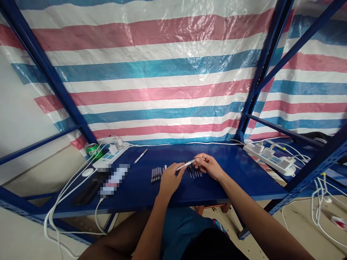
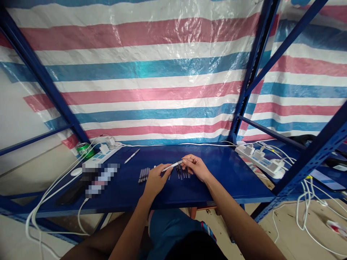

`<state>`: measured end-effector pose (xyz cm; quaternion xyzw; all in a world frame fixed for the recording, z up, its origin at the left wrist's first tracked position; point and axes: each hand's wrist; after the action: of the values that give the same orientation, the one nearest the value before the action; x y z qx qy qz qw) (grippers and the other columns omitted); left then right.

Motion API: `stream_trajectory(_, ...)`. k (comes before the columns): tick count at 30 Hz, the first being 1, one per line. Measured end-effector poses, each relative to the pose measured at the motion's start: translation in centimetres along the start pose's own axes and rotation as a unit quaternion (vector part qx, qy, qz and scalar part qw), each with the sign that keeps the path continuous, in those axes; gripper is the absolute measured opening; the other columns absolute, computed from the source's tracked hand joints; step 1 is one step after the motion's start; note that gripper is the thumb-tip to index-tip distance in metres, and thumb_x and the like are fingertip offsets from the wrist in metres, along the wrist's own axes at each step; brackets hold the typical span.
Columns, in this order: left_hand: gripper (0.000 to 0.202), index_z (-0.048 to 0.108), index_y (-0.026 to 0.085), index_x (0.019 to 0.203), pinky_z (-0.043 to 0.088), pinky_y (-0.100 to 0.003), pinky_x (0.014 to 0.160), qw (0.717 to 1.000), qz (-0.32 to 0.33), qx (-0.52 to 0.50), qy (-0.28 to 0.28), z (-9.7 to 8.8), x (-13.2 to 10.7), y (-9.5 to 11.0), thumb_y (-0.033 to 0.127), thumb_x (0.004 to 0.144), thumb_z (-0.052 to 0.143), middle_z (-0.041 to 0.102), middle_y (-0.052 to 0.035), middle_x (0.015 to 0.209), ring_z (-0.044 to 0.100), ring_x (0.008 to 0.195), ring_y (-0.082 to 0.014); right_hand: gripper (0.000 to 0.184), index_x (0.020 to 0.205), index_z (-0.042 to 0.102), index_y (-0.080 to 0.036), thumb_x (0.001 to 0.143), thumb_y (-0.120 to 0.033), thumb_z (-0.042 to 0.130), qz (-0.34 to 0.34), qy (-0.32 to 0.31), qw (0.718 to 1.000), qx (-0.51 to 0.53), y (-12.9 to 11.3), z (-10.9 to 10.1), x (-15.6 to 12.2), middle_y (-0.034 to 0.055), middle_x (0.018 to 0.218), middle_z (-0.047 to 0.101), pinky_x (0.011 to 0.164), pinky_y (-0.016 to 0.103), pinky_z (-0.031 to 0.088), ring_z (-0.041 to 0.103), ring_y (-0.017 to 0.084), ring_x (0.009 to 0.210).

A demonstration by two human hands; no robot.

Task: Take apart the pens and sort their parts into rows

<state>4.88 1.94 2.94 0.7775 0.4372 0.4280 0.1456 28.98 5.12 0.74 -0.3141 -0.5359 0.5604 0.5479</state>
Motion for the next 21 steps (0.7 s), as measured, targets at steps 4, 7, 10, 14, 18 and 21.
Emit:
stream_trajectory(4, 0.044, 0.078, 0.022, 0.119, 0.052, -0.032, 0.097, 0.982, -0.067, 0.169, 0.042, -3.9, 3.1, -3.8, 0.049, 0.109, 0.045, 0.078, -0.0085, 0.112, 0.071, 0.106, -0.0237, 0.051, 0.118, 0.070, -0.021, 0.084, -0.059, 0.082, 0.013, 0.029, 0.999, -0.012, 0.1, -0.3, 0.2, 0.0078, 0.091, 0.077, 0.043, 0.023, 0.035, 0.068, 0.020, 0.071)
stream_trajectory(7, 0.046, 0.079, 0.023, 0.123, 0.049, -0.037, 0.103, 0.930, -0.163, 0.329, 0.016, -6.8, 5.5, -7.9, 0.050, 0.107, 0.045, 0.073, -0.0115, 0.127, 0.064, 0.120, -0.0298, 0.050, 0.110, 0.072, -0.020, 0.083, -0.061, 0.082, 0.020, 0.049, 0.998, -0.031, 0.3, -0.4, 0.4, 0.0071, 0.086, 0.076, 0.044, 0.023, 0.035, 0.065, 0.018, 0.067)
stream_trajectory(10, 0.043, 0.082, 0.019, 0.116, 0.048, -0.046, 0.104, 0.910, -0.195, 0.365, 0.008, -8.5, 6.5, -10.8, 0.047, 0.104, 0.052, 0.069, -0.0169, 0.131, 0.058, 0.124, -0.0373, 0.049, 0.106, 0.072, -0.020, 0.082, -0.062, 0.081, 0.025, 0.046, 0.997, -0.049, 0.4, -0.3, 0.4, 0.0065, 0.083, 0.075, 0.044, 0.024, 0.036, 0.064, 0.017, 0.065)
stream_trajectory(14, 0.052, 0.076, 0.022, 0.130, 0.045, -0.053, 0.108, 0.887, -0.223, 0.404, -0.028, -10.2, 6.1, -12.9, 0.054, 0.104, 0.046, 0.061, -0.0177, 0.145, 0.051, 0.133, -0.0405, 0.051, 0.104, 0.072, -0.021, 0.080, -0.065, 0.081, 0.025, 0.048, 0.997, -0.059, 0.2, -0.2, 0.4, 0.0057, 0.081, 0.075, 0.045, 0.025, 0.037, 0.064, 0.017, 0.063)
stream_trajectory(18, 0.049, 0.066, 0.019, 0.145, 0.049, -0.052, 0.106, 0.866, -0.263, 0.417, -0.085, -13.0, 6.5, -14.5, 0.034, 0.101, 0.050, 0.064, -0.0211, 0.142, 0.059, 0.129, -0.0389, 0.052, 0.102, 0.071, -0.021, 0.079, -0.066, 0.080, 0.026, 0.049, 0.997, -0.061, 0.3, -0.3, 0.4, 0.0056, 0.080, 0.076, 0.045, 0.025, 0.037, 0.064, 0.017, 0.063)
stream_trajectory(21, 0.047, 0.073, 0.020, 0.135, 0.051, -0.044, 0.104, 0.857, -0.274, 0.414, -0.134, -14.6, 7.2, -15.4, 0.018, 0.090, 0.060, 0.072, -0.0200, 0.129, 0.068, 0.120, -0.0347, 0.051, 0.102, 0.071, -0.021, 0.080, -0.066, 0.080, 0.030, 0.043, 0.997, -0.063, 0.5, -0.4, 0.4, 0.0055, 0.081, 0.075, 0.045, 0.025, 0.037, 0.064, 0.017, 0.063)
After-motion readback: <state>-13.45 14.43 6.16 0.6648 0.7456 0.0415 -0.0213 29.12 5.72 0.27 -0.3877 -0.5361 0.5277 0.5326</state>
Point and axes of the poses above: each hand's wrist, its own x-axis towards the middle knuckle, its own z-axis out of the palm, y = z × x
